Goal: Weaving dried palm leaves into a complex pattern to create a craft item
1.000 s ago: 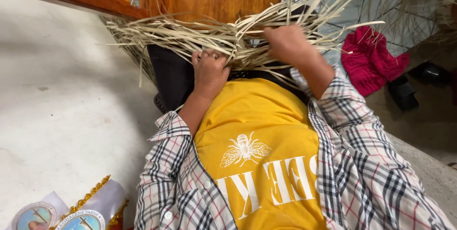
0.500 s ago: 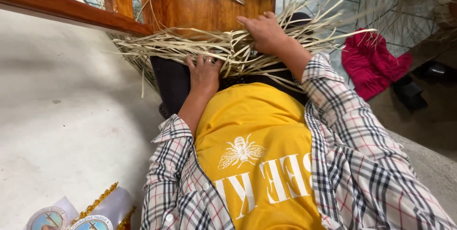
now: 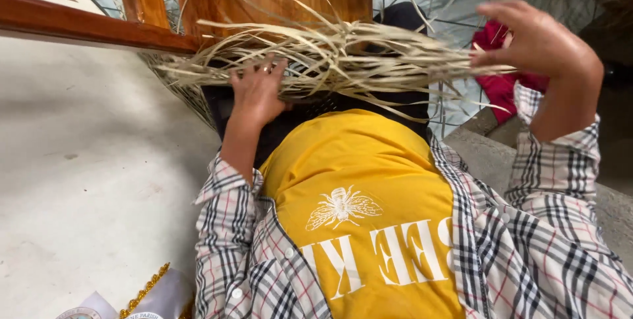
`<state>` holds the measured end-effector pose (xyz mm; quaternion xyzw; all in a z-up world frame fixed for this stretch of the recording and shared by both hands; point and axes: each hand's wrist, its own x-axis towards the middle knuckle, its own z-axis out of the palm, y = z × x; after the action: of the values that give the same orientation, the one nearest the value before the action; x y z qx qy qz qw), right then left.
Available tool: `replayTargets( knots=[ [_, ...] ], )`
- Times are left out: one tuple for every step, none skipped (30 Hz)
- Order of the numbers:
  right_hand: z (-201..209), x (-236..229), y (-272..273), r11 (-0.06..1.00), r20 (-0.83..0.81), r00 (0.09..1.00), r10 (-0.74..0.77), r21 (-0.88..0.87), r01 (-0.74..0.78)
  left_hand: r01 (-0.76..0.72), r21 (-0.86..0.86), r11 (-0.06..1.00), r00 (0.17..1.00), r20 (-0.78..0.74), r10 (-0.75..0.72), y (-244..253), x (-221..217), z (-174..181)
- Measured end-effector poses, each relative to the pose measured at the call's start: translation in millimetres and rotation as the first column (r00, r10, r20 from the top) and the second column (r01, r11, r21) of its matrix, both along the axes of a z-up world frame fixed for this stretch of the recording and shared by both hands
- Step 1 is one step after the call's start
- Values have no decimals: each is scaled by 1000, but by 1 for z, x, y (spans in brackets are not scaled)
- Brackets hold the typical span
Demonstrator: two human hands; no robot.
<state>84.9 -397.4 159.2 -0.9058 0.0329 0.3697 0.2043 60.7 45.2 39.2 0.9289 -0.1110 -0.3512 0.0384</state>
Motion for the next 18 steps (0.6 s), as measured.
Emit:
replayTargets(
  knots=[
    [-8, -7, 6, 1000, -5, 1000, -8, 3, 8, 8, 3, 1000, 1000, -5, -8, -1, -5, 15],
    [-15, -13, 13, 918, 258, 965, -34, 390, -72, 52, -56, 997, 996, 76, -47, -3, -10, 31],
    [-22, -18, 19, 696, 483, 859, -171, 676, -242, 100, -110, 989, 983, 166, -81, -4, -13, 48],
    [-40, -16, 41, 695, 484, 856, -179, 679, -238, 108, -106, 988, 982, 168, -89, -12, -12, 53],
    [-59, -13, 62, 706, 462, 871, -168, 673, -221, 8, -301, 953, 984, 172, 46, -20, -9, 58],
    [-77, -8, 83, 717, 439, 884, -158, 667, -203, -86, -485, 871, 973, 148, 179, -28, -7, 63],
    [-104, -11, 94, 715, 438, 883, -168, 670, -197, -79, -481, 873, 974, 149, 170, -32, -5, 49],
    [-130, -14, 105, 712, 388, 895, -219, 691, -125, -242, -662, 709, 959, -52, 279, -35, -3, 36],
    [-157, -14, 116, 705, 339, 901, -271, 708, -55, -408, -769, 492, 905, -268, 331, -39, 0, 23],
    [-170, -14, 119, 702, 340, 897, -281, 711, -50, -402, -768, 499, 908, -265, 324, -42, 2, 2],
    [-183, -15, 121, 813, 420, 888, -187, 574, -101, -456, -726, 515, 882, -295, 366, -44, 4, -19],
    [-197, -16, 123, 896, 481, 873, -81, 419, -147, -509, -681, 527, 854, -321, 409, -47, 5, -41],
    [-198, -18, 127, 898, 477, 874, -89, 419, -137, -507, -678, 532, 856, -325, 401, -55, 11, -30],
    [-199, -20, 131, 935, 687, 725, 46, 227, -274, -415, -617, 669, 904, -198, 379, -62, 16, -19],
    [-199, -22, 135, 932, 827, 525, 202, 2, -361, -321, -529, 786, 940, -74, 334, -70, 19, -9],
    [-212, -31, 140, 935, 823, 533, 199, 3, -355, -319, -528, 787, 941, -81, 327, -75, 22, -19],
    [-224, -35, 147, 934, 747, 657, 107, 152, -324, -347, -513, 785, 935, -118, 336, -80, 28, -27],
    [-235, -38, 154, 916, 643, 765, 21, 293, -272, -374, -498, 782, 926, -155, 344, -84, 34, -35]
  ],
)
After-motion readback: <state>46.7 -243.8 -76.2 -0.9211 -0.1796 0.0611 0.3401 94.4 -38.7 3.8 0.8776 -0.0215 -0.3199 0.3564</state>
